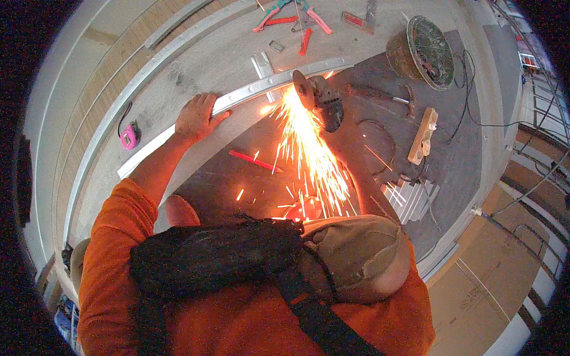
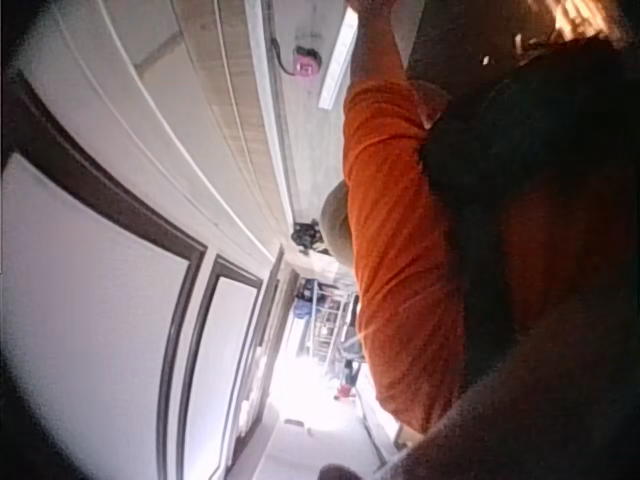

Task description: The person measures a metal stud with a tape measure, marks it with a pencil, cuts it with an angle grinder, and then bends the cut edge with pliers.

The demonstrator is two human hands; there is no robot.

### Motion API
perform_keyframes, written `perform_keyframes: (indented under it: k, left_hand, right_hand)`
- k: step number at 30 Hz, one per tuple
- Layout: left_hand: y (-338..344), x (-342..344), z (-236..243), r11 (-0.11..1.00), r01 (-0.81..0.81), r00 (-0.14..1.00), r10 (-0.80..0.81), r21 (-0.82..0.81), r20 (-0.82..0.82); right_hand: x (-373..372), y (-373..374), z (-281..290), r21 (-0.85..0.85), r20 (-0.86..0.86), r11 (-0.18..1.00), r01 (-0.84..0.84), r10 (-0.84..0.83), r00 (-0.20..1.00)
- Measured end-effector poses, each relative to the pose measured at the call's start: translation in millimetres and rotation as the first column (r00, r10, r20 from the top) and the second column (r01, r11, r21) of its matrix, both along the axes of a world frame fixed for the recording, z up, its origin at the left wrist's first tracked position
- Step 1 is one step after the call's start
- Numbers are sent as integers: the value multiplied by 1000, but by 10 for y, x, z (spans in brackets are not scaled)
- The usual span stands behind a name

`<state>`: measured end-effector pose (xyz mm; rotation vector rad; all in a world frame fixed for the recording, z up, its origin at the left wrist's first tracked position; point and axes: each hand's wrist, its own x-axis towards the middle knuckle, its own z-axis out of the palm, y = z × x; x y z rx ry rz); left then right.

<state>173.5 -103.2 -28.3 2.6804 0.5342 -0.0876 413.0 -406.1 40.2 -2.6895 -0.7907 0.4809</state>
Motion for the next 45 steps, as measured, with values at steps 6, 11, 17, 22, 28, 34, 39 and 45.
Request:
perform_keyframes:
  k: [6, 11, 17, 22, 28, 34, 39, 45]
  left_hand:
    - [-14, 2, -22, 1000, 6, 999, -6, 8, 37]
    - [-35, -50, -22, 1000, 0, 995, 0, -7, 95]
    - [-4, 1, -46, 1000, -1, 998, 0, 15, 68]
    - [0, -12, -37, 1000, -1, 998, 3, -19, 70]
    - [2, -30, -63, 1000, -3, 999, 3, -11, 44]
    - [10, -20, -1, 999, -8, 1000, 7, -35, -24]
    - [-7, -51, -34, 1000, -4, 997, 5, -19, 76]
    - [13, -30, -40, 997, -10, 996, 16, -70, 83]
  right_hand:
    - [49, -15, 62, -18, -99, 1000, -11, 9, 995]
    - [-1, 158, 120, -130, -75, 987, 95, -105, 992]
    - [60, 97, 40, -15, -104, 999, 44, -46, 994]
    - [69, 109, -13, 5, -37, 1000, -23, 23, 999]
    - [100, 198, 0, -84, -64, 996, 6, -11, 998]
    - [90, 349, 55, -164, -85, 984, 74, -89, 992]
    - [124, 366, -47, -84, -27, 996, 23, -25, 999]
    - [198, 313, 7, 104, -106, 994, 47, -36, 994]
